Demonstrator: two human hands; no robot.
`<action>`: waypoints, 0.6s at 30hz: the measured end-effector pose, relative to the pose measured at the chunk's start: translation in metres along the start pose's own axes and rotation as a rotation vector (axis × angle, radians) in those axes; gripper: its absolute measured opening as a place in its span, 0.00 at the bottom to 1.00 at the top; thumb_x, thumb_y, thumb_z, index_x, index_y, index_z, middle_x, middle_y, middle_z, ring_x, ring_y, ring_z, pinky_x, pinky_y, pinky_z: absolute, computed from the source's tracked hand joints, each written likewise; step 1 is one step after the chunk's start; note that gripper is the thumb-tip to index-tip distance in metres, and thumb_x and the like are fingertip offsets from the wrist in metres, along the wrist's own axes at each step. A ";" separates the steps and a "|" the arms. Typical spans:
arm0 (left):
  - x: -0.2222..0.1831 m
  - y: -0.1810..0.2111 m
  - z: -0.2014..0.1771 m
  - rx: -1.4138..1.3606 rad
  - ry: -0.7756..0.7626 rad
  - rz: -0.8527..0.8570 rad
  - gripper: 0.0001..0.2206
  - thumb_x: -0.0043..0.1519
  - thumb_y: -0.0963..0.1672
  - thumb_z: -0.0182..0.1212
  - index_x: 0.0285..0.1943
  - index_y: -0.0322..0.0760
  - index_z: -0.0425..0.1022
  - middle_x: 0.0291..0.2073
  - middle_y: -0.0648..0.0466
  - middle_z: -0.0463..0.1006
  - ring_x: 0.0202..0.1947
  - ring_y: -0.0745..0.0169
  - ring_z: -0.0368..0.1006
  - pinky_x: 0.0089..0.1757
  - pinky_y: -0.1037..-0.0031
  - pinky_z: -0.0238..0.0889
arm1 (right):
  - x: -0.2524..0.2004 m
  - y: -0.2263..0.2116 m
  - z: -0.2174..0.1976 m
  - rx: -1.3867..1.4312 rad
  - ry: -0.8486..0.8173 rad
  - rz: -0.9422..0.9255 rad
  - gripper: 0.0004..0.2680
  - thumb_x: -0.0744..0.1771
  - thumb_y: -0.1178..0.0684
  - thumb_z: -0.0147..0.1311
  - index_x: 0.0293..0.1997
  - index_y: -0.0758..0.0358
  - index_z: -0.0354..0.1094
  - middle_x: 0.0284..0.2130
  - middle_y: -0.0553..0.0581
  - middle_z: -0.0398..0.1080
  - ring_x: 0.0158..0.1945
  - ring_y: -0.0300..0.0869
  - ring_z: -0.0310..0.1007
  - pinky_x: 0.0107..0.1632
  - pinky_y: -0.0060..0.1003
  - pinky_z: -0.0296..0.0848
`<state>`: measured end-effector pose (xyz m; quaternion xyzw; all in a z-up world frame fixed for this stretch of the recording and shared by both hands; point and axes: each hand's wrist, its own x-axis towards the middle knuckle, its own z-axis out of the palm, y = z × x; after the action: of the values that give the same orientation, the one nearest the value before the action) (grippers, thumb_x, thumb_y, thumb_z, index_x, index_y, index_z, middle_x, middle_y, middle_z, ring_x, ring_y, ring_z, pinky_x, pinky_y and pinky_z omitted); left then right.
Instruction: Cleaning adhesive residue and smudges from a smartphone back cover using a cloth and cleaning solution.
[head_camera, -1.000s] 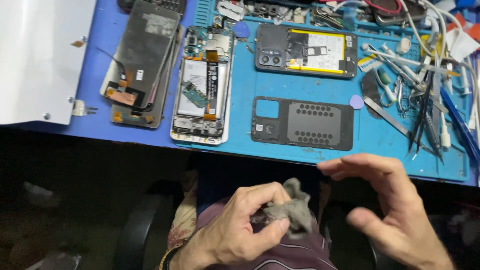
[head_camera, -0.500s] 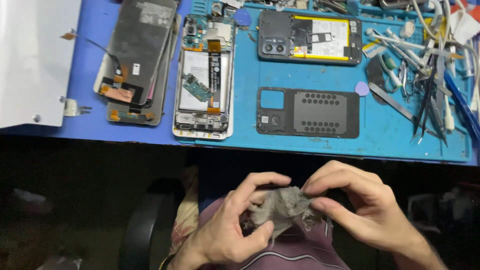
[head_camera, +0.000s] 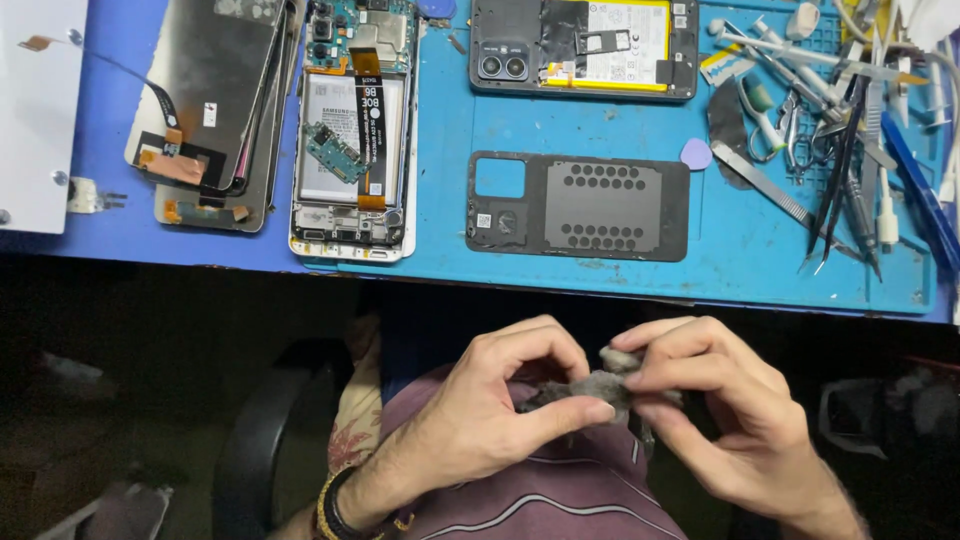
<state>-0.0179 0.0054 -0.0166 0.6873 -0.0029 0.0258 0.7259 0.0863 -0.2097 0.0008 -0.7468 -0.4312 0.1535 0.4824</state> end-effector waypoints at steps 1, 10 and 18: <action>0.001 0.005 0.000 0.004 0.005 -0.001 0.07 0.57 0.41 0.70 0.36 0.35 0.75 0.33 0.57 0.77 0.33 0.68 0.71 0.40 0.77 0.68 | -0.001 0.000 -0.002 0.004 -0.003 -0.004 0.10 0.60 0.65 0.61 0.42 0.61 0.72 0.37 0.52 0.73 0.54 0.49 0.81 0.53 0.37 0.83; -0.004 0.040 -0.012 0.060 -0.046 0.019 0.05 0.58 0.39 0.64 0.39 0.32 0.74 0.31 0.54 0.83 0.28 0.67 0.77 0.34 0.78 0.72 | 0.014 0.000 0.003 0.132 -0.108 0.138 0.15 0.57 0.60 0.67 0.46 0.64 0.74 0.33 0.53 0.76 0.34 0.37 0.73 0.38 0.30 0.75; -0.016 0.022 -0.024 -0.202 0.030 -0.104 0.17 0.60 0.38 0.66 0.57 0.29 0.71 0.39 0.57 0.78 0.33 0.75 0.70 0.39 0.83 0.66 | 0.017 0.002 0.005 0.555 0.252 0.370 0.27 0.57 0.74 0.59 0.63 0.67 0.63 0.44 0.62 0.72 0.43 0.43 0.74 0.46 0.34 0.76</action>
<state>-0.0353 0.0304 0.0031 0.6095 0.0412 -0.0021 0.7917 0.0939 -0.1929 -0.0003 -0.6660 -0.1676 0.2562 0.6802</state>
